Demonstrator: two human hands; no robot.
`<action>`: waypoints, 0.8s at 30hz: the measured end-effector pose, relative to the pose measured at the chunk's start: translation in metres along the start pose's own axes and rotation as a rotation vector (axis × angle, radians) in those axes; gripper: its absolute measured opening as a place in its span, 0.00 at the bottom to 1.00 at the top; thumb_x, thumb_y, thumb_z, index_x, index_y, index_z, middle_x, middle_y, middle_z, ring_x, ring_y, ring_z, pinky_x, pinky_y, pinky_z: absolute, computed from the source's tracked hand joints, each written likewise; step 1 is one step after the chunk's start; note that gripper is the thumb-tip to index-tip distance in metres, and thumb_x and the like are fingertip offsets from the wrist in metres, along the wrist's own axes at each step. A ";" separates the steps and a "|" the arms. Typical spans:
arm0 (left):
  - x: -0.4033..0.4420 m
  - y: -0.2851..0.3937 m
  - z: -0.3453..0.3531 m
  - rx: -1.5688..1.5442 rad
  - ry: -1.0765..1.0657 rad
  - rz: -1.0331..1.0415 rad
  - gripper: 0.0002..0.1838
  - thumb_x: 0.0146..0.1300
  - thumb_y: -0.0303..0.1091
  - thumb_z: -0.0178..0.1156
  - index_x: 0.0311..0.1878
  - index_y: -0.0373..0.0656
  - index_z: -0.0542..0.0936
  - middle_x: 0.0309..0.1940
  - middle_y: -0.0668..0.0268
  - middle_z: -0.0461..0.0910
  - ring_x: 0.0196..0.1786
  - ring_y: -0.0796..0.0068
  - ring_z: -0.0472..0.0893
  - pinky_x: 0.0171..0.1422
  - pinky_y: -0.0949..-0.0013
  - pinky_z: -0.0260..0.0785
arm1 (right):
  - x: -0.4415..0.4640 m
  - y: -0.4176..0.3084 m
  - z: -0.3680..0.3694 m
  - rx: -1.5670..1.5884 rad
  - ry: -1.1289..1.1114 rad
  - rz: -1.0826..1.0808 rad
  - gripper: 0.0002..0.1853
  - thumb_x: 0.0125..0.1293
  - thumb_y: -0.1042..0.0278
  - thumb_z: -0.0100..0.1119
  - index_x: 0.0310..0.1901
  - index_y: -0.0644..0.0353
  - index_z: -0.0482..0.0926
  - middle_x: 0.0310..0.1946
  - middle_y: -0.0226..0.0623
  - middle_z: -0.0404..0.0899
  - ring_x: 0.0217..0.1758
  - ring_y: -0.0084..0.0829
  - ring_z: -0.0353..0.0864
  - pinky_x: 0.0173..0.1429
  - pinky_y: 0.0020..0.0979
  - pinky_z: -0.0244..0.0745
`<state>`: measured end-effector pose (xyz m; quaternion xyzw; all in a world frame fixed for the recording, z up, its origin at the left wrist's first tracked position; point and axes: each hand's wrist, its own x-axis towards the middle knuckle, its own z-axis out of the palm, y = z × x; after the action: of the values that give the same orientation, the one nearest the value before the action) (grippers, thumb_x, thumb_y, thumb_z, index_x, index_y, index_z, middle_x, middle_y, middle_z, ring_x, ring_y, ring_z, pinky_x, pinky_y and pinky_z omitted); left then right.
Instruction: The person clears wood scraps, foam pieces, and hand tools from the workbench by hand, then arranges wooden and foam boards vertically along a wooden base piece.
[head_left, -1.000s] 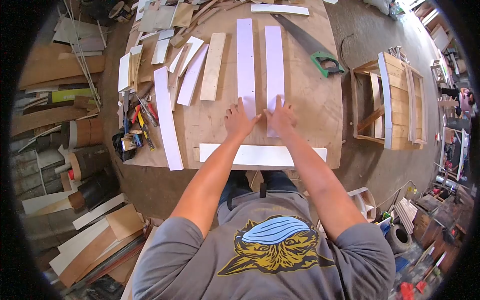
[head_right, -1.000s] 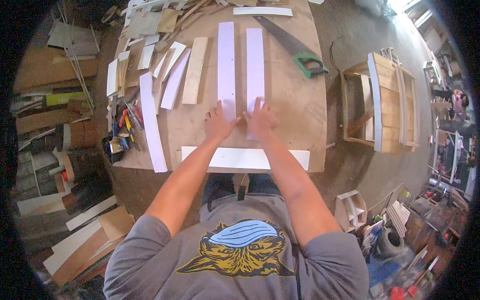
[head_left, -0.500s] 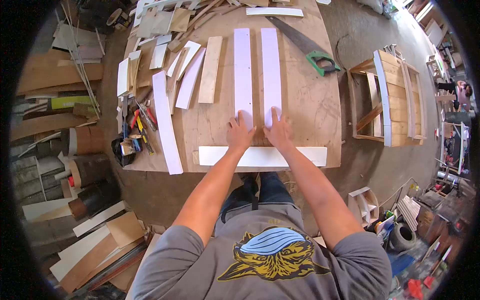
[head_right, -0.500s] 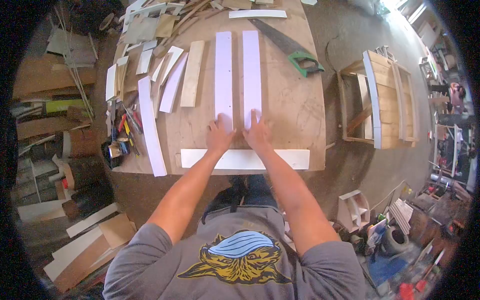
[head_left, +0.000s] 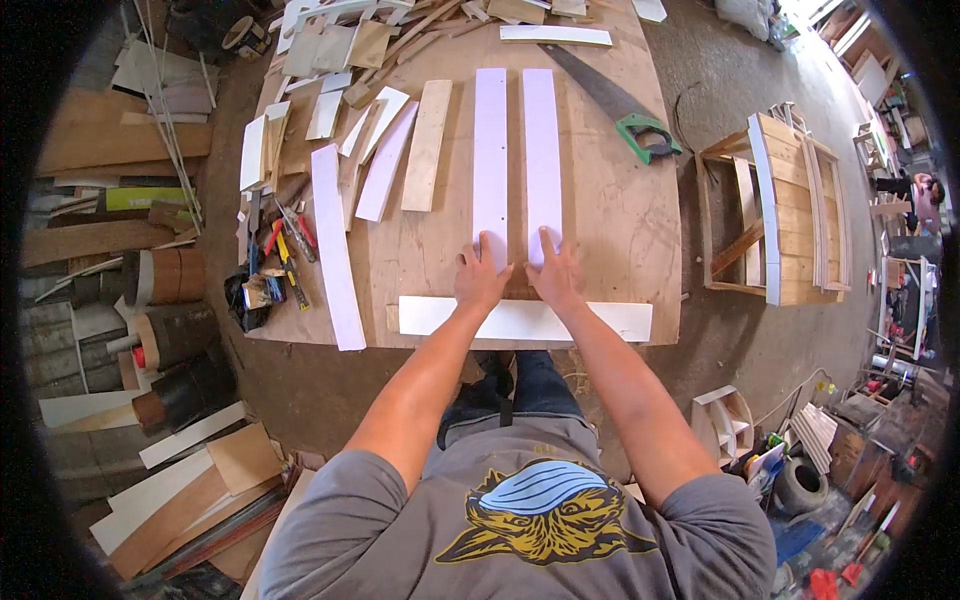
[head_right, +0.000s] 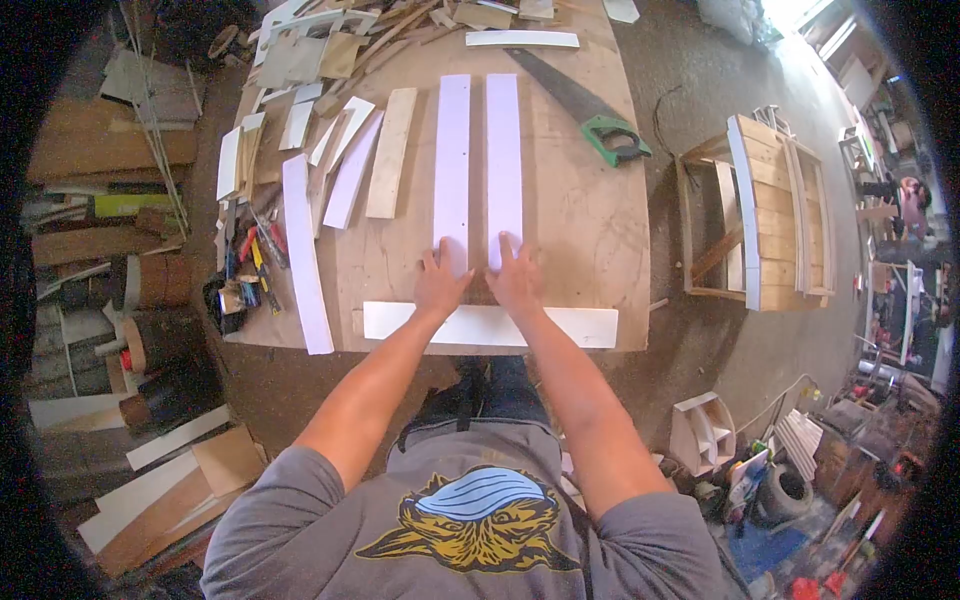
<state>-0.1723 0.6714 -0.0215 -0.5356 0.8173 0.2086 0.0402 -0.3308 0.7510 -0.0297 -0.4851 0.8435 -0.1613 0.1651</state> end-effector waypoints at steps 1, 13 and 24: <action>0.000 0.000 0.000 -0.003 -0.002 0.000 0.54 0.67 0.57 0.70 0.85 0.40 0.53 0.68 0.46 0.65 0.66 0.41 0.73 0.62 0.50 0.81 | 0.000 0.001 0.001 0.002 0.002 0.000 0.47 0.60 0.52 0.76 0.81 0.42 0.65 0.62 0.60 0.73 0.58 0.59 0.84 0.54 0.55 0.85; 0.010 0.000 0.000 -0.014 -0.021 -0.004 0.54 0.67 0.57 0.69 0.86 0.42 0.53 0.72 0.47 0.63 0.68 0.41 0.72 0.64 0.50 0.79 | 0.011 -0.017 -0.024 0.038 -0.149 0.102 0.45 0.61 0.52 0.75 0.80 0.41 0.66 0.65 0.57 0.71 0.61 0.57 0.83 0.57 0.54 0.84; 0.016 -0.006 0.006 -0.041 0.054 0.034 0.54 0.65 0.57 0.71 0.85 0.43 0.54 0.68 0.46 0.65 0.65 0.40 0.73 0.63 0.48 0.79 | 0.018 -0.006 -0.005 0.073 -0.055 0.055 0.47 0.62 0.53 0.76 0.81 0.46 0.65 0.66 0.60 0.69 0.61 0.62 0.81 0.60 0.56 0.82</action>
<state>-0.1750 0.6581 -0.0328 -0.5279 0.8225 0.2117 0.0036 -0.3371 0.7330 -0.0252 -0.4595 0.8452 -0.1741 0.2101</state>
